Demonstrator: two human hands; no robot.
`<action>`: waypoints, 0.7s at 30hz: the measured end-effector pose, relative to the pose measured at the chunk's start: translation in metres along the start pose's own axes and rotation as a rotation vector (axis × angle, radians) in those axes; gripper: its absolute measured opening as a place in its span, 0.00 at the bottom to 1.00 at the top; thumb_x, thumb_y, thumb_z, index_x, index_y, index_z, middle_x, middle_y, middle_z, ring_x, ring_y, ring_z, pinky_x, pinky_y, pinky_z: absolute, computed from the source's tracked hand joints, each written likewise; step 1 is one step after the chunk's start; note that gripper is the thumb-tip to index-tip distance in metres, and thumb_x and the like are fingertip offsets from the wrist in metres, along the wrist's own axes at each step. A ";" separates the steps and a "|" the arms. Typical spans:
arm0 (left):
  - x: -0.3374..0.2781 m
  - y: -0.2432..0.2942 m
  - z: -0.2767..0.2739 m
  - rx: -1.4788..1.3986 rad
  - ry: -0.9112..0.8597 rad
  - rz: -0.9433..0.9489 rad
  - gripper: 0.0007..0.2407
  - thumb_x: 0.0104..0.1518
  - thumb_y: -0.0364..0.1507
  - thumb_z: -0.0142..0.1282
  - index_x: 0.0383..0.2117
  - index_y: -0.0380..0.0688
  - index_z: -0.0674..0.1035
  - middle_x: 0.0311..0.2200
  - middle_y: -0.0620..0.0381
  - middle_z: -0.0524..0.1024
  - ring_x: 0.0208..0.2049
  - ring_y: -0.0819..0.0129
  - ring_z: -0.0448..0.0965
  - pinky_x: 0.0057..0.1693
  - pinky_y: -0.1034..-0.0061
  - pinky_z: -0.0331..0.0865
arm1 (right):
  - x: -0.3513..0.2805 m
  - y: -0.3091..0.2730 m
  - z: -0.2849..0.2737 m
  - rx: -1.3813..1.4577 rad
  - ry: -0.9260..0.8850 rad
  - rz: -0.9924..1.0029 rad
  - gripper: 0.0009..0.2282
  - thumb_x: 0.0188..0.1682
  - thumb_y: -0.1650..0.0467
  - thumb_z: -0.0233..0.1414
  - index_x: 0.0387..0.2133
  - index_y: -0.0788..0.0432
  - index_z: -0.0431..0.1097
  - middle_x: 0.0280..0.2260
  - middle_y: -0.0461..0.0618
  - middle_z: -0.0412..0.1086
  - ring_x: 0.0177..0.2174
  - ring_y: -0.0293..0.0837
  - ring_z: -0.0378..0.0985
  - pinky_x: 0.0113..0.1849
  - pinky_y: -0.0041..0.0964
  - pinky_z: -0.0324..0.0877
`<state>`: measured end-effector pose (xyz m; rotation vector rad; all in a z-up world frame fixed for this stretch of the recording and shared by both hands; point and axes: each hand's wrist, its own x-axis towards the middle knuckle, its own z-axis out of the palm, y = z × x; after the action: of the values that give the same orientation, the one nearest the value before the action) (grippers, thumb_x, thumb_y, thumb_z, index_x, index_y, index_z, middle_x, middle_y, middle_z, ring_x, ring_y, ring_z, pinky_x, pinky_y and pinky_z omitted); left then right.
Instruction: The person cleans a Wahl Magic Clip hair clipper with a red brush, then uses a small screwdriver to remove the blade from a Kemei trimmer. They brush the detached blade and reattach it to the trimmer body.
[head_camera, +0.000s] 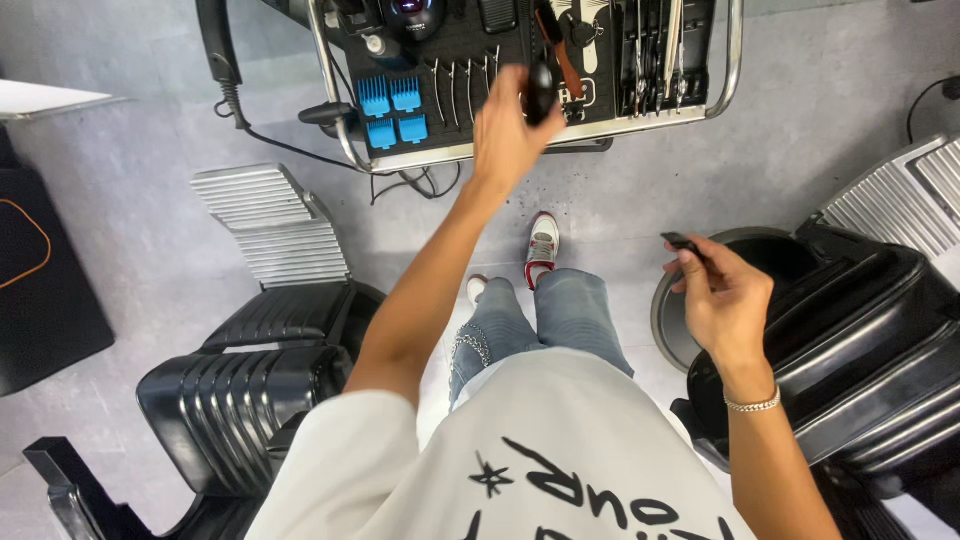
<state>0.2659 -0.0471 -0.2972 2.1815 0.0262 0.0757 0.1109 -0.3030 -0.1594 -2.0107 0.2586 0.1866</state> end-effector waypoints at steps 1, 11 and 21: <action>-0.017 0.021 -0.017 -0.067 -0.029 0.046 0.19 0.51 0.32 0.66 0.43 0.37 0.72 0.41 0.45 0.79 0.37 0.52 0.85 0.44 0.63 0.79 | -0.005 -0.011 0.001 0.082 0.006 -0.014 0.09 0.58 0.77 0.53 0.49 0.70 0.73 0.41 0.53 0.78 0.31 0.36 0.78 0.30 0.24 0.73; -0.206 0.151 -0.193 -0.350 -0.104 0.141 0.15 0.51 0.21 0.64 0.45 0.38 0.76 0.36 0.53 0.76 0.30 0.70 0.77 0.38 0.78 0.73 | -0.125 -0.135 0.029 0.209 0.017 -0.420 0.07 0.58 0.84 0.57 0.46 0.73 0.67 0.37 0.62 0.75 0.34 0.45 0.82 0.38 0.33 0.81; -0.284 0.153 -0.267 -0.368 -0.115 0.205 0.18 0.54 0.19 0.64 0.51 0.38 0.73 0.37 0.54 0.79 0.32 0.74 0.81 0.41 0.82 0.75 | -0.218 -0.214 0.076 -0.099 0.141 -0.943 0.10 0.40 0.87 0.61 0.34 0.75 0.70 0.35 0.66 0.74 0.32 0.55 0.83 0.30 0.37 0.77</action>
<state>-0.0360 0.0699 -0.0318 1.8107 -0.2579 0.0657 -0.0447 -0.1223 0.0459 -2.0367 -0.6263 -0.5453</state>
